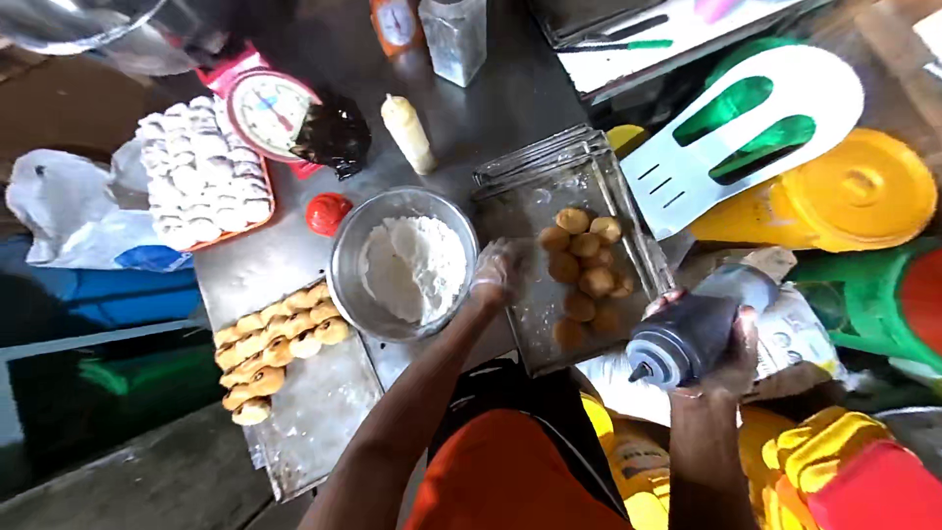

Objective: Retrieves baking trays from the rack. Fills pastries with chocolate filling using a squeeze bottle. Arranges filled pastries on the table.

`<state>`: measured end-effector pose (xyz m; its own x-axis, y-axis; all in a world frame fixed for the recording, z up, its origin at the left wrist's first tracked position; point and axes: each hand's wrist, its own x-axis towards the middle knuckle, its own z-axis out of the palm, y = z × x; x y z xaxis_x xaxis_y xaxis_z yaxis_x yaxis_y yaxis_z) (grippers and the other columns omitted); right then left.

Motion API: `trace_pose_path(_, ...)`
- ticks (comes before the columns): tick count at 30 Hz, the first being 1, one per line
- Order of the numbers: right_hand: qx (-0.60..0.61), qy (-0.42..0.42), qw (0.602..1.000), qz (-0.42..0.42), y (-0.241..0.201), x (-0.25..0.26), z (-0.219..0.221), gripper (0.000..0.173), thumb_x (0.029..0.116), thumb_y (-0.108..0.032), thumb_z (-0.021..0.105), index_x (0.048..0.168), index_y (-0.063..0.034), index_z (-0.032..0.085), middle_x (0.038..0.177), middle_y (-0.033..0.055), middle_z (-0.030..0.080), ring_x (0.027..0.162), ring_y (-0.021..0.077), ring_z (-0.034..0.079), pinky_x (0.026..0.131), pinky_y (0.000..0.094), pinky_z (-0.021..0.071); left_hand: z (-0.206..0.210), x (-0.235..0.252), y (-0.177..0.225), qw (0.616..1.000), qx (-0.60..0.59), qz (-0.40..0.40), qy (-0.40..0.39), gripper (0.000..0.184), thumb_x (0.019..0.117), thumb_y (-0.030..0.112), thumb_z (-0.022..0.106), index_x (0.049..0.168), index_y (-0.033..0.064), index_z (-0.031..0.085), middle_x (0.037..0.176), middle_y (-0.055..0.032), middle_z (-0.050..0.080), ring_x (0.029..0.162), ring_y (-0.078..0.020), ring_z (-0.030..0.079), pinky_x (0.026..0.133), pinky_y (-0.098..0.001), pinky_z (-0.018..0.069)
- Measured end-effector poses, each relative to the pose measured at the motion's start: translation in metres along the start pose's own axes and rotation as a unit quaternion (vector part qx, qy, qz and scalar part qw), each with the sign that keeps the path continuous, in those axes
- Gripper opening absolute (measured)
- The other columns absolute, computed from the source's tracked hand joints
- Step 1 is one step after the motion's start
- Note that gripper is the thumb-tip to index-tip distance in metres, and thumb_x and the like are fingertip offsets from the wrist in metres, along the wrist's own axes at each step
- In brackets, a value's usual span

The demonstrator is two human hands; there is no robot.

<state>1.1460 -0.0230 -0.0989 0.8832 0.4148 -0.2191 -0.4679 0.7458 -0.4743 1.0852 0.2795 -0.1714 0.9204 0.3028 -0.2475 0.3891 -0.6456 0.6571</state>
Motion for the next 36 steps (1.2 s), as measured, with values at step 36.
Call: trace_pose_path(36,-0.034,-0.102,0.990,0.093,0.171,-0.076,0.221,0.039,0.1051,-0.039,0.047,0.128,-0.0099,0.059,0.126,0.0133,0.067,0.119,0.0280,0.065,0.098,0.0517,0.0562,-0.133,-0.341,0.008,0.711,-0.665,0.024,0.226,0.055,0.1007,-0.001,0.050,0.154,0.0042,0.035,0.134,-0.0239,0.056,0.105,-0.0373,0.068,0.082,-0.0531,0.0622)
